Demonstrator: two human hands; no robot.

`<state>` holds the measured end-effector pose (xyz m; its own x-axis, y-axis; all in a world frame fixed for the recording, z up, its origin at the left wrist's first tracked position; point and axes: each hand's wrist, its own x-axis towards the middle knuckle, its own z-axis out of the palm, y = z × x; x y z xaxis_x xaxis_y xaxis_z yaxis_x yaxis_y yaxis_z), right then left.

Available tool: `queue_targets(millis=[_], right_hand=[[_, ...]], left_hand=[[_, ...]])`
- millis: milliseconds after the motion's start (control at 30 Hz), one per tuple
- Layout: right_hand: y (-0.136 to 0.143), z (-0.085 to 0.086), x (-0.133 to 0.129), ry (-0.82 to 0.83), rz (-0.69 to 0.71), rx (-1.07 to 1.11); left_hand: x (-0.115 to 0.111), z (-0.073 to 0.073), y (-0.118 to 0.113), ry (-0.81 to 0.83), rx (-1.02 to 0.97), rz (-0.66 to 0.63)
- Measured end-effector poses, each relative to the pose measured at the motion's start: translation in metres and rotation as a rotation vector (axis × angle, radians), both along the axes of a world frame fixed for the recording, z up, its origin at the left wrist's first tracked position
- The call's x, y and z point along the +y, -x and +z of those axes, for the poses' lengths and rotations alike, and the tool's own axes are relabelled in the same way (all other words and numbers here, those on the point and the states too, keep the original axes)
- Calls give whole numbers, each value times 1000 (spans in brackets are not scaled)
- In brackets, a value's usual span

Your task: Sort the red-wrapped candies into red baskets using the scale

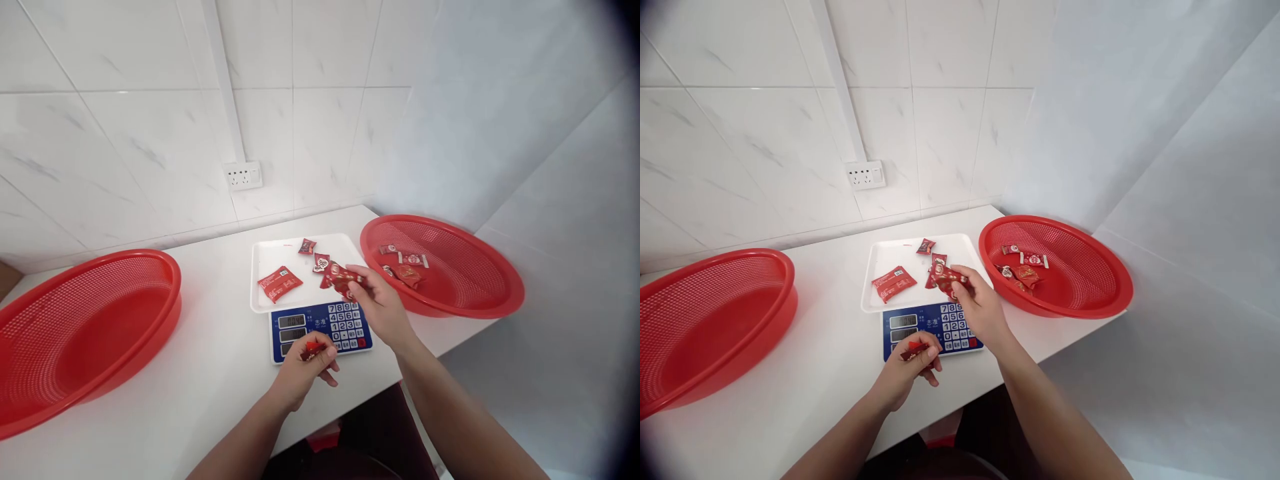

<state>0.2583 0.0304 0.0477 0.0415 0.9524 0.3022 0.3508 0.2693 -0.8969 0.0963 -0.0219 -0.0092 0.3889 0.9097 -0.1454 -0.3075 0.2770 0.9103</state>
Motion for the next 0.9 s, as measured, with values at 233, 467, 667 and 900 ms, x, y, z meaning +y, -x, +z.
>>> queue_targets(millis=[233,467,667,900], right_hand=[[-2,-4,-4,20,99,-184],[-27,-16,-58,368,392,-265],[-35,-30,-78,433,549,-326],[-33,-31,-83,419,522,-380]], left_hand=[[1,3,3,46,5,0],[-8,7,-5,175,30,-282],[-15,-5,-15,296,1,-386],[-13,-11,-14,343,-21,-379]])
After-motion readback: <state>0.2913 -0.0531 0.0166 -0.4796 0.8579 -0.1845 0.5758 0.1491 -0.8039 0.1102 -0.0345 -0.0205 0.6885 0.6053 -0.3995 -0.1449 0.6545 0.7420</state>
